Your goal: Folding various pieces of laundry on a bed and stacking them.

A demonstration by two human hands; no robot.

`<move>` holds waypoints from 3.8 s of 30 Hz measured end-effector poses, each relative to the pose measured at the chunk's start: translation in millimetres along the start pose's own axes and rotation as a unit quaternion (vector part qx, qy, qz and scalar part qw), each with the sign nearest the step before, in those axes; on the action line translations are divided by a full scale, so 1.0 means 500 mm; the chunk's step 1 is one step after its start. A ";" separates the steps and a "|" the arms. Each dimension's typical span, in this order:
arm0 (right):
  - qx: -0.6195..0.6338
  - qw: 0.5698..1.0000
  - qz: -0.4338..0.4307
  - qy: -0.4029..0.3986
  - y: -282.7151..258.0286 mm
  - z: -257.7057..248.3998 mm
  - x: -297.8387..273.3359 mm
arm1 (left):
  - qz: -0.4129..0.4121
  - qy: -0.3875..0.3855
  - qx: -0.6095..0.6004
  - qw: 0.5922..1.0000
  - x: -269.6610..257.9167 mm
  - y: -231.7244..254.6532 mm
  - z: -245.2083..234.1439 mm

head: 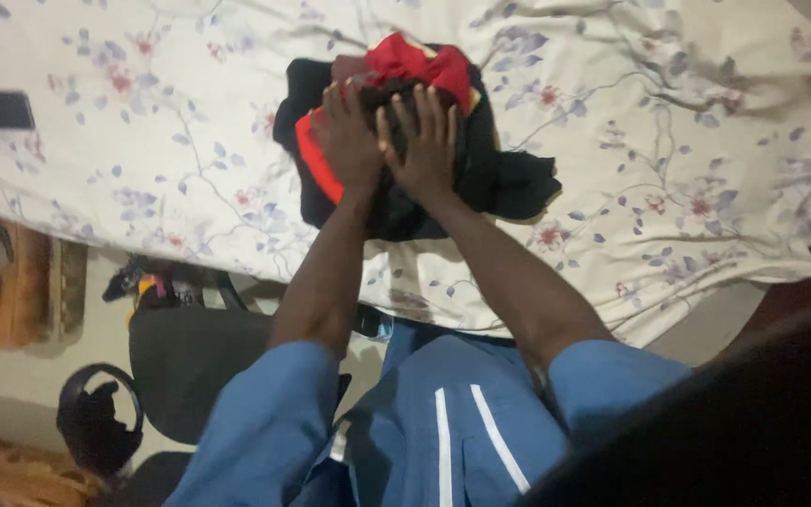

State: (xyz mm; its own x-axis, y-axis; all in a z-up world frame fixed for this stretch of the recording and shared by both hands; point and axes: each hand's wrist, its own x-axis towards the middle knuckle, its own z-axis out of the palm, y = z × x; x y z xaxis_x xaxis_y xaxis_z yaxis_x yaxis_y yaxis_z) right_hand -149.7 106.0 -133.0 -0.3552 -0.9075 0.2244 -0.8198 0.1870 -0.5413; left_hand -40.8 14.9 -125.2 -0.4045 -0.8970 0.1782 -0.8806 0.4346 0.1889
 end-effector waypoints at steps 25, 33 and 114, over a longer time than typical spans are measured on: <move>0.174 0.938 0.299 0.024 0.277 0.156 -0.140 | -0.300 -0.022 -0.135 0.944 -0.105 -0.108 0.013; 0.108 0.945 0.309 -0.006 0.312 0.327 -0.250 | -0.384 -0.179 -0.138 0.895 -0.026 -0.096 -0.053; 0.044 0.904 0.293 0.309 1.462 -0.498 -0.136 | 0.324 -0.169 -0.147 0.919 0.502 0.866 0.489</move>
State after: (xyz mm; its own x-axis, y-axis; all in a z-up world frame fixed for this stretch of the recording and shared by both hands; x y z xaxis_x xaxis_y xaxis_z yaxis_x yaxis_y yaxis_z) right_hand -836.9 398.3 -342.1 -0.9223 -0.2736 0.2729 -0.3799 0.5132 -0.7696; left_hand -584.1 -42.0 -234.8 -0.9177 -0.3949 0.0432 -0.3442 0.8446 0.4101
